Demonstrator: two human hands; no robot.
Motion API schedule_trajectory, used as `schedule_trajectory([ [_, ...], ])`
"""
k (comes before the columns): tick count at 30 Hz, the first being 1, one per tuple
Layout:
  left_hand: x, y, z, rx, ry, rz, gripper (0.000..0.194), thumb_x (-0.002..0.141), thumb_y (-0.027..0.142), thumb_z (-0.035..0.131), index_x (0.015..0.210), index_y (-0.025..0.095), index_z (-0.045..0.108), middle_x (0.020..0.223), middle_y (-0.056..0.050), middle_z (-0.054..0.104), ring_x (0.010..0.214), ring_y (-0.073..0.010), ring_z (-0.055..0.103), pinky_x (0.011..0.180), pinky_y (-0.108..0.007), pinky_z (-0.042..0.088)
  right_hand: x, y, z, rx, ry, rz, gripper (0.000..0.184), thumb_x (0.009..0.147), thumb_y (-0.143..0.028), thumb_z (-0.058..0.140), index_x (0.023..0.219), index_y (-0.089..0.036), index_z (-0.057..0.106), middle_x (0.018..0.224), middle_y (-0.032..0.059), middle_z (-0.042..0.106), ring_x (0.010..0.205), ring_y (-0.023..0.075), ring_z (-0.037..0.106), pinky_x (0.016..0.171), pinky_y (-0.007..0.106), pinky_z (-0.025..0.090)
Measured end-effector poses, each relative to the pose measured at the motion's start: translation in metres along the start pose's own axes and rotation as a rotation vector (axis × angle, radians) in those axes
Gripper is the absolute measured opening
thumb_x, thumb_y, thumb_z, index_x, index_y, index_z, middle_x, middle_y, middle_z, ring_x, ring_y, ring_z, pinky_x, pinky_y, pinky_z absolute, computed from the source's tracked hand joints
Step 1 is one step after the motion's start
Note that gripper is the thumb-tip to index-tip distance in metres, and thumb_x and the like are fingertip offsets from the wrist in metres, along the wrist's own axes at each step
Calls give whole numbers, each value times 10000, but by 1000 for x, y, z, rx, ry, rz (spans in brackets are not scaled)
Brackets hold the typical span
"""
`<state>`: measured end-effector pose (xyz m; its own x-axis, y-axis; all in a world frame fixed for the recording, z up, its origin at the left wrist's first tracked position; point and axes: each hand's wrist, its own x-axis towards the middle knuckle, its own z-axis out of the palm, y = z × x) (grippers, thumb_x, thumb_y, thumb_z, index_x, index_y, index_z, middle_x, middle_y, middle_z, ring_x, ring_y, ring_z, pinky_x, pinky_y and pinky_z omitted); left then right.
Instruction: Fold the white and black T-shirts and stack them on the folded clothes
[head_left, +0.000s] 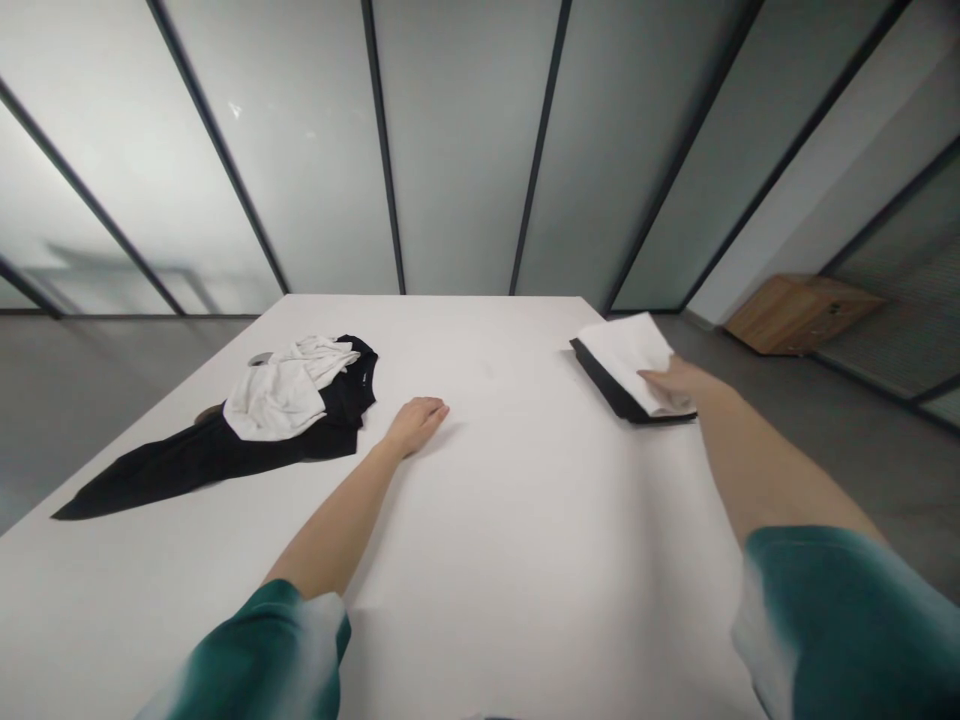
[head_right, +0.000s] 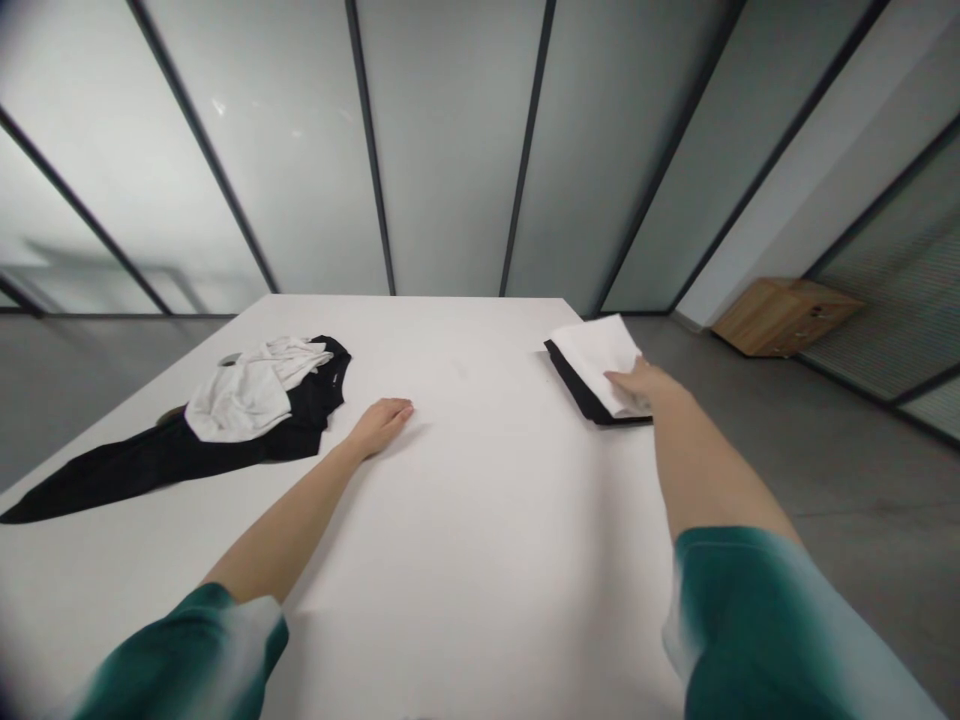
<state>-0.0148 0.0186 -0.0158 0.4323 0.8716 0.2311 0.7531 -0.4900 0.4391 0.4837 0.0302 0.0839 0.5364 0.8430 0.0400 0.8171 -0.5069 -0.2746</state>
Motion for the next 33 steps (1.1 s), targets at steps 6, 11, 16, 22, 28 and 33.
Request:
schedule_trajectory([
  [6,0,0,1,5,4,4,506,973,483,309,1111,202,706,1242,-92,688,1184,-259,600,1068,-408,422,-13,23,54,-51,43,-4,773,946,-597,355,1496,-54,331,1426,325,423,1344,440,398,1033,574,339],
  [11,1,-1,2,6,8,4,504,973,483,317,1114,195,706,1256,-99,681,1194,-254,595,1070,-398,421,-35,10,44,-52,304,37,722,880,-526,487,1420,-50,421,1462,305,371,1365,440,327,1072,582,292],
  [16,2,1,1,30,-11,8,483,976,458,325,1101,185,703,1238,-103,686,1176,-250,601,1059,-396,424,-63,-31,44,68,511,-236,608,891,-337,433,1436,-72,381,1482,251,361,1389,387,289,1094,568,277],
  [22,1,0,2,32,0,4,427,966,409,360,1106,188,697,1220,-97,691,1172,-247,600,1058,-404,427,-99,-84,94,100,160,-493,586,889,-355,497,1429,-137,432,1452,188,474,1351,327,405,1103,464,328],
  [28,-1,-2,3,178,34,-94,415,900,393,518,1229,170,637,1427,-134,546,1337,-290,472,1137,-458,343,-124,-94,139,8,-42,-592,438,932,-340,473,1336,-203,573,1473,133,490,1367,290,421,1115,449,325],
  [33,-2,-3,3,202,-14,-107,423,902,385,513,1274,207,608,1438,-105,540,1339,-287,470,1130,-459,357,-120,-89,139,32,-62,-602,412,927,-329,496,1311,-233,611,1449,92,527,1358,260,442,1118,413,331],
])
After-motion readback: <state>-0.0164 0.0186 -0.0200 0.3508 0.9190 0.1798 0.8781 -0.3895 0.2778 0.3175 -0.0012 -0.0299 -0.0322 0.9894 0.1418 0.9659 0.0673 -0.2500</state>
